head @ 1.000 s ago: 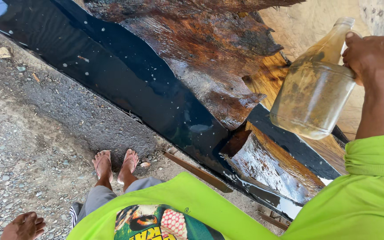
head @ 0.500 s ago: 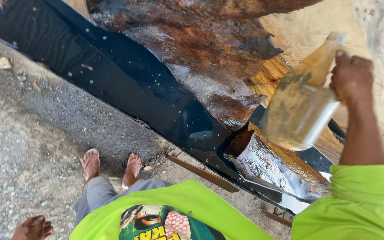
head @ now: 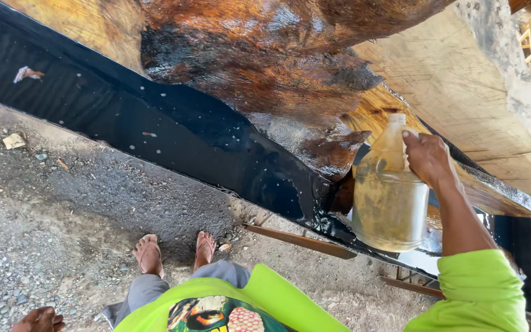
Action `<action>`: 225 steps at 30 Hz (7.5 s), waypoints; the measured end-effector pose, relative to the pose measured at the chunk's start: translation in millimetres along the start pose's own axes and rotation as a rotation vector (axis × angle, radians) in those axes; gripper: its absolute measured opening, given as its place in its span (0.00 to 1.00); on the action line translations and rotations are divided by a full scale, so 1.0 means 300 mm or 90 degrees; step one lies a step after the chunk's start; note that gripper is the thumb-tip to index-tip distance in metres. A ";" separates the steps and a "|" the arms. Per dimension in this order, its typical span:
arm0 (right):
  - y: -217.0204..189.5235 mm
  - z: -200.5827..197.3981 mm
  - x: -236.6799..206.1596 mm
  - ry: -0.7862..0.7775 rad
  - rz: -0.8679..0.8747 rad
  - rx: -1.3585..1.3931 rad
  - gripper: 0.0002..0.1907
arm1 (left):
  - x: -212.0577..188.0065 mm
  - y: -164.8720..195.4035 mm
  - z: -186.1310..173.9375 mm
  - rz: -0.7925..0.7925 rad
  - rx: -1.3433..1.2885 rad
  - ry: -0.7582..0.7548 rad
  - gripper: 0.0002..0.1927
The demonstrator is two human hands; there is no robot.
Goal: The person pours a clear liquid from a plastic jug onto a large wooden slab resting on a metal frame. The person moves along the slab, pouring the liquid in a continuous stream to cover the surface.
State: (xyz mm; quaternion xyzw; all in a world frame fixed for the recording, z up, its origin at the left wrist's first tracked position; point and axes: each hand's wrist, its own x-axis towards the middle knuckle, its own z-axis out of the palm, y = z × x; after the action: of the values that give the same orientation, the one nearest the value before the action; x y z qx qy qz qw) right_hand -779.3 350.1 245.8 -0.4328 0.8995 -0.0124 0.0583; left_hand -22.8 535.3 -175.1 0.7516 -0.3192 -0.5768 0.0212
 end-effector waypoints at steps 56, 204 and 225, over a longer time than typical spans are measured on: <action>-0.390 -0.001 0.191 -0.093 -0.050 -0.170 0.33 | -0.059 -0.175 -0.014 -0.224 -0.233 -0.016 0.23; -1.121 0.012 -0.338 -0.273 -0.407 1.391 0.61 | -0.987 1.812 -0.167 0.928 -0.460 0.004 0.71; -1.041 -0.013 -0.315 -0.264 -0.292 1.547 0.54 | -1.091 1.924 -0.126 0.964 -0.313 -0.020 0.74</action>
State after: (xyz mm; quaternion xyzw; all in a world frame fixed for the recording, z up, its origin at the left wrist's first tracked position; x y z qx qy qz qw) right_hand -478.7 228.4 281.3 -0.2399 0.1846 -0.7741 0.5560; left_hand -295.3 228.6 347.9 0.2959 -0.6069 -0.4702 0.5683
